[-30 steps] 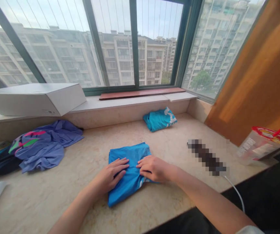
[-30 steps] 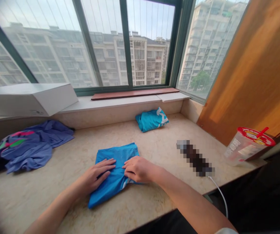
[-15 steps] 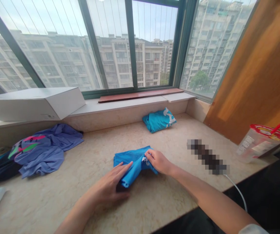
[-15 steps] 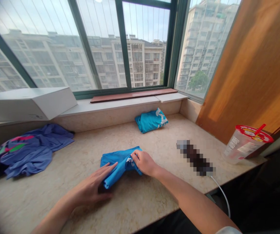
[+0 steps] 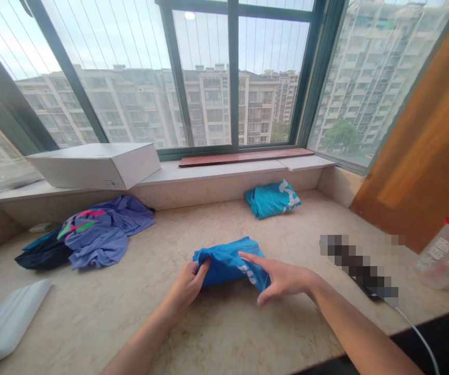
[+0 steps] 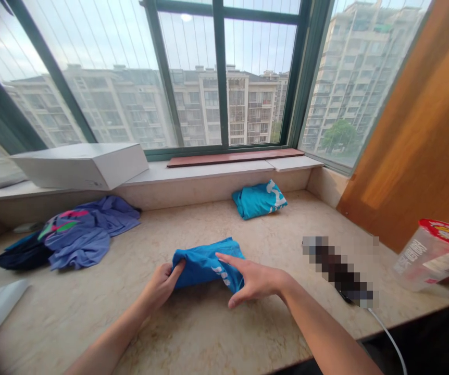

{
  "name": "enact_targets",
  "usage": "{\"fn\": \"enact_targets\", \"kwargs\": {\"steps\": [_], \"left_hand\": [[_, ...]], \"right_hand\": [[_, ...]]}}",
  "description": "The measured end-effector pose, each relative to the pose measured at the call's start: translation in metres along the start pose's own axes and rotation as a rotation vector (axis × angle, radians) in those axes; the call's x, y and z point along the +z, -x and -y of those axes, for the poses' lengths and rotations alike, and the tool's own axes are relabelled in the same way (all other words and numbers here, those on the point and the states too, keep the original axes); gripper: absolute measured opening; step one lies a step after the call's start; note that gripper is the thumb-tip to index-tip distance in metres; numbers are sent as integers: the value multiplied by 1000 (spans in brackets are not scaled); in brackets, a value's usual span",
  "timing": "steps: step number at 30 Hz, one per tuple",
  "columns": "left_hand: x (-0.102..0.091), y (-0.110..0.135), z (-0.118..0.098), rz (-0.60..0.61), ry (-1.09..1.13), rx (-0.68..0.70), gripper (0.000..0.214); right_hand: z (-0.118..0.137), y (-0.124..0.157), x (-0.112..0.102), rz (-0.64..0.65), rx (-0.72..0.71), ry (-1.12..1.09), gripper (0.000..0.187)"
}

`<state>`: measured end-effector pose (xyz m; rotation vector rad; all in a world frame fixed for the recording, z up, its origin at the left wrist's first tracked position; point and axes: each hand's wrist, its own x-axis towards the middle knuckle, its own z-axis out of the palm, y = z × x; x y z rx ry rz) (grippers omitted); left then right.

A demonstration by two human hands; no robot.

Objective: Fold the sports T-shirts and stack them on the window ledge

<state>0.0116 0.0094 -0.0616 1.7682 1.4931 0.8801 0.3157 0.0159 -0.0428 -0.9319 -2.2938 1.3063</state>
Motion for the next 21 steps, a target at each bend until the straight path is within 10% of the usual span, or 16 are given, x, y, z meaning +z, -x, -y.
{"fn": "enact_targets", "kwargs": {"steps": [10,16,21], "left_hand": [[-6,-7,6,-65,219,6,39],[-4,-4,12,-173,98,-50,57],[0,-4,25,-235,-113,109,59]], "right_hand": [[-11,-22,15,-487,-8,78,34],[-27,-39,11,-781,167,-35,46],[-18,-29,17,-510,35,223,62]]}}
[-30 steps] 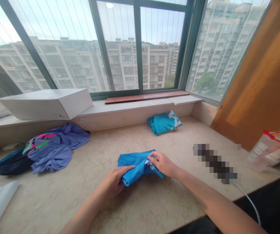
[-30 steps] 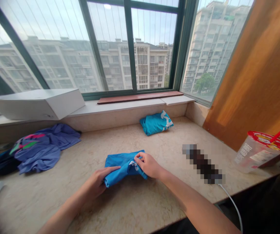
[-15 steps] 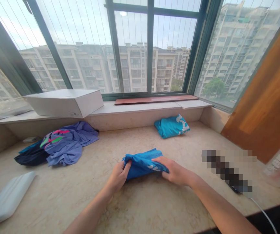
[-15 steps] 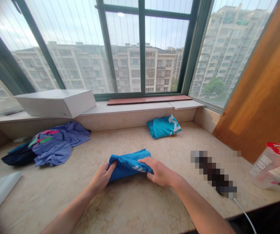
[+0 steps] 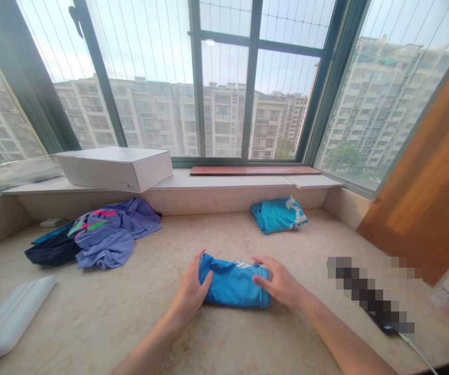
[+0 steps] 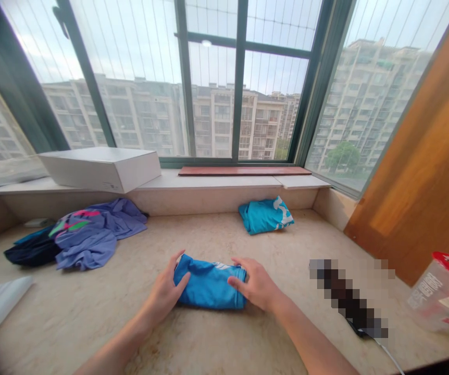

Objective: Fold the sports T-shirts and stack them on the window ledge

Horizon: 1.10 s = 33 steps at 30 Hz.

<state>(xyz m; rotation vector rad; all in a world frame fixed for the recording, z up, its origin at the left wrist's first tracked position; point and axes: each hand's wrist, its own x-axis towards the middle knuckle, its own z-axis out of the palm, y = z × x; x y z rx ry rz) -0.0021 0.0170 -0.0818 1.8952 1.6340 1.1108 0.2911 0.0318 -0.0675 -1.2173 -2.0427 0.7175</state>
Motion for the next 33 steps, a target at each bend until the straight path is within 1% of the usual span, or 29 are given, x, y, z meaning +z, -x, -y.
{"fn": "enact_targets", "kwargs": {"steps": [1,3,6,8,9,11,12,14,16,18,20,21,22,24,26,27,29,30,32,33], "left_hand": [[1,0,4,-1,-27,34,59],[3,0,9,-6,-88,83,59],[3,0,11,-12,-251,110,57],[3,-1,8,8,-391,172,55],[2,-1,6,42,-449,227,55],[2,-3,2,155,-518,338,58],[1,-3,0,213,-531,370,59],[0,-2,-6,272,-537,374,54],[-2,-1,-15,262,-528,341,45],[-3,-2,-27,241,-521,311,41],[-3,-6,-39,253,-522,304,47],[-2,-9,-45,278,-516,309,53],[0,-12,-50,317,-499,320,58],[3,-19,-54,411,-439,335,66],[7,-23,-54,477,-371,332,72],[8,-23,-52,486,-342,323,73],[10,-20,-48,448,-294,286,74],[10,-17,-47,415,-272,261,70],[10,-13,-45,337,-213,190,48],[9,-11,-45,293,-157,150,36]], "right_hand": [[4,3,0,60,-20,48,64],[9,6,3,104,-24,108,61],[11,4,10,79,0,114,45],[9,0,16,55,18,129,40],[7,-2,18,44,26,149,39],[3,-4,23,18,48,198,36],[2,-4,24,12,56,218,36],[1,-4,25,8,71,240,35],[3,-5,26,17,82,240,32],[5,-6,27,28,92,234,29],[7,-8,29,30,92,234,24],[9,-9,31,27,81,235,22],[10,-10,32,24,59,237,20],[12,-11,36,26,-28,255,22],[15,-13,36,28,-174,304,28],[16,-14,34,21,-264,340,30],[19,-17,29,-5,-451,409,30],[21,-20,26,-21,-535,429,30],[24,-27,23,-57,-650,411,30],[24,-30,23,-92,-663,367,30]]}}
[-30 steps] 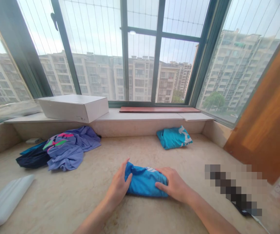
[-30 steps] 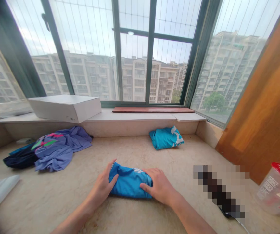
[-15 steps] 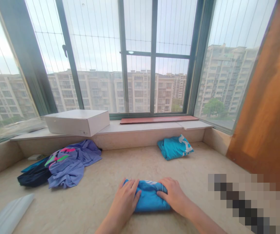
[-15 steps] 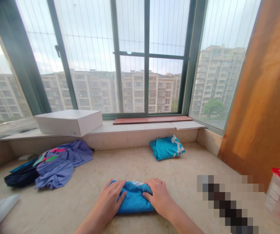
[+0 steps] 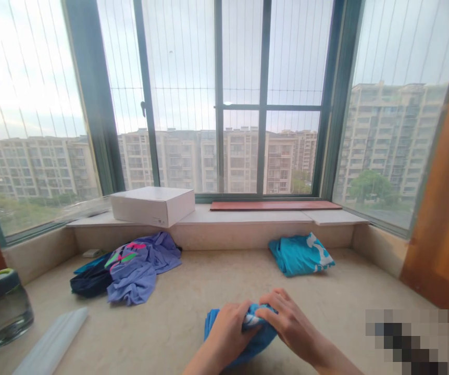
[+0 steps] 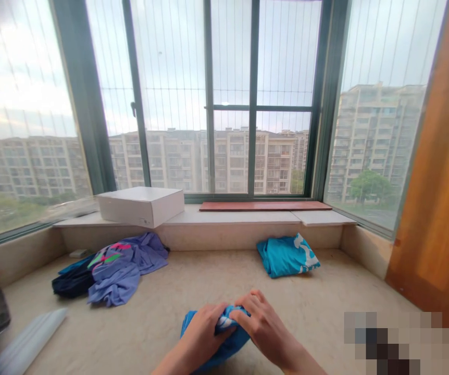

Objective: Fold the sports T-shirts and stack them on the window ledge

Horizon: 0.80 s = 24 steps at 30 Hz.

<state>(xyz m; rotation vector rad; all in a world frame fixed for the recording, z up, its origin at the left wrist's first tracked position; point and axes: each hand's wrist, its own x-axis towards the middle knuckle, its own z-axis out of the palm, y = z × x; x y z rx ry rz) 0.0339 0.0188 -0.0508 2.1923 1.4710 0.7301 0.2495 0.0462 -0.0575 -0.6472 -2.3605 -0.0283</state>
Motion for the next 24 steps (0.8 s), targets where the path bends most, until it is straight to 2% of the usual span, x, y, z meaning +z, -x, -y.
{"fn": "enact_targets", "kwargs": {"steps": [2,4,5,6,8,10,12,15,18,24], "left_hand": [[-1,0,-2,-122,194,-65,31],[-2,-3,-4,-295,458,-137,40],[-1,-4,-5,-383,589,-172,43],[0,-6,-6,-458,707,-209,46],[4,-7,-8,-541,897,-272,48],[11,-6,-9,-542,1041,-299,50],[16,-3,-11,-512,1140,-307,50],[16,1,-14,-500,1225,-327,51],[9,2,-18,-456,1333,-343,51],[3,2,-25,-291,1542,-312,57]], "right_hand": [[-2,-3,9,-172,127,-103,30],[0,0,24,-341,384,-300,42],[3,3,32,-372,515,-448,53],[6,7,39,-354,624,-622,66],[14,13,48,-197,731,-964,87],[22,15,48,-46,729,-1132,93],[30,13,42,11,715,-1132,87],[38,8,29,-43,742,-1094,81],[46,4,16,-82,793,-1163,80],[60,-1,0,64,820,-1421,59]]}}
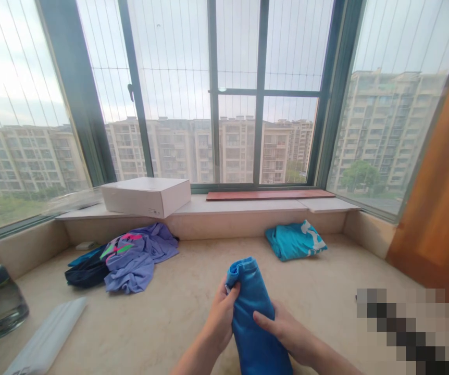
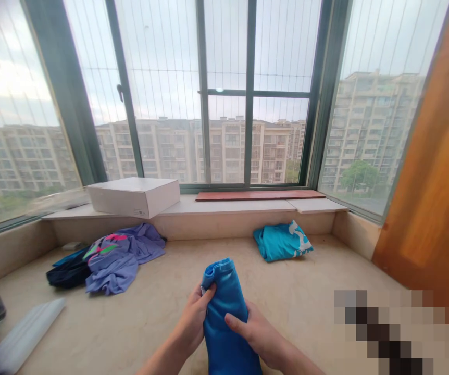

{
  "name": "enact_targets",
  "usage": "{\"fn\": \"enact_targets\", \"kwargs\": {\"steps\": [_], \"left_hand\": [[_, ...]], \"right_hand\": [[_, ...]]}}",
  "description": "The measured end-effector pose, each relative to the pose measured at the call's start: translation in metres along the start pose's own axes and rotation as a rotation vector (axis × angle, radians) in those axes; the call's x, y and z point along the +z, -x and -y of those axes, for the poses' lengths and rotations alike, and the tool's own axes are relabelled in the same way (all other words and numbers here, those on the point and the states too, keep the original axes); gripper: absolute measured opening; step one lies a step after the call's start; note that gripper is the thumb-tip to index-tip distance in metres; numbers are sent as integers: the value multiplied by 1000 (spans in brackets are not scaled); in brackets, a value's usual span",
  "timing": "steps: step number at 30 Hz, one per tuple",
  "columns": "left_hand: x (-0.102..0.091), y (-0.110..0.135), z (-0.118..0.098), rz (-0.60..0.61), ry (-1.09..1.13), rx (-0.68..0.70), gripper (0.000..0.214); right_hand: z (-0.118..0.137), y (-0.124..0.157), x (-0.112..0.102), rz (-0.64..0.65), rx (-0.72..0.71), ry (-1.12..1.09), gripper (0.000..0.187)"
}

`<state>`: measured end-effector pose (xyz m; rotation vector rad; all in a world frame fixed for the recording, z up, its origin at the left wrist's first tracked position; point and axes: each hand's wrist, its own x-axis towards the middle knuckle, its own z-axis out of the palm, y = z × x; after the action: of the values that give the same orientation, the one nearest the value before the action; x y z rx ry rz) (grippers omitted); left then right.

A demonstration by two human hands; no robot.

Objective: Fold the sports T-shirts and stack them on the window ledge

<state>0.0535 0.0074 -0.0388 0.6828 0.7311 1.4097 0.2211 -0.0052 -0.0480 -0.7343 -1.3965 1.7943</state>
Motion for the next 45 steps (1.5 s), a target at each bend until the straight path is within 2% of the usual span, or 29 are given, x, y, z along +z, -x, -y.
{"fn": "enact_targets", "kwargs": {"steps": [3,5,7,9,11,12,13,15,18,22,26,29,31,34,37,40,45], "left_hand": [[-4,-4,2,13,4,-14,56],[-9,-10,2,-63,-27,-20,49],[-15,-17,0,-162,-56,-30,35],[-21,-23,-3,-225,-83,-59,21],[-25,-27,-5,-241,-115,-90,14],[-27,-28,-6,-242,-127,-96,12],[-28,-28,-6,-239,-130,-96,11],[-29,-27,-7,-216,-121,-85,14],[-29,-24,-7,-154,-114,-76,30],[-30,-23,-6,-101,-144,-79,43],[-31,-26,-2,-79,-170,-96,49],[-32,-28,2,-88,-177,-107,51],[-31,-29,2,-96,-183,-112,50],[-32,-28,0,-95,-191,-107,48],[-35,-30,0,-97,-205,-99,48],[-42,-37,7,-109,-236,-108,48],[-51,-43,22,-111,-237,-116,52]], "right_hand": [[3,3,-1,-37,51,-44,55],[8,2,-8,-72,114,-135,54],[17,-4,-22,-163,156,-238,52],[30,-18,-46,-360,140,-290,47],[48,-41,-77,-634,51,-277,41],[57,-55,-93,-811,-32,-247,41],[67,-69,-110,-903,-77,-224,43],[85,-94,-140,-992,-128,-168,47],[97,-120,-169,-1024,-131,-58,48],[82,-131,-185,-975,-51,122,51],[69,-125,-202,-933,57,364,45],[73,-112,-221,-938,150,612,50],[77,-105,-231,-965,163,810,48],[74,-110,-235,-951,90,1089,38],[55,-133,-226,-914,38,1263,57],[35,-163,-216,-1006,56,1318,66],[12,-197,-216,-1347,28,1381,70]]}}
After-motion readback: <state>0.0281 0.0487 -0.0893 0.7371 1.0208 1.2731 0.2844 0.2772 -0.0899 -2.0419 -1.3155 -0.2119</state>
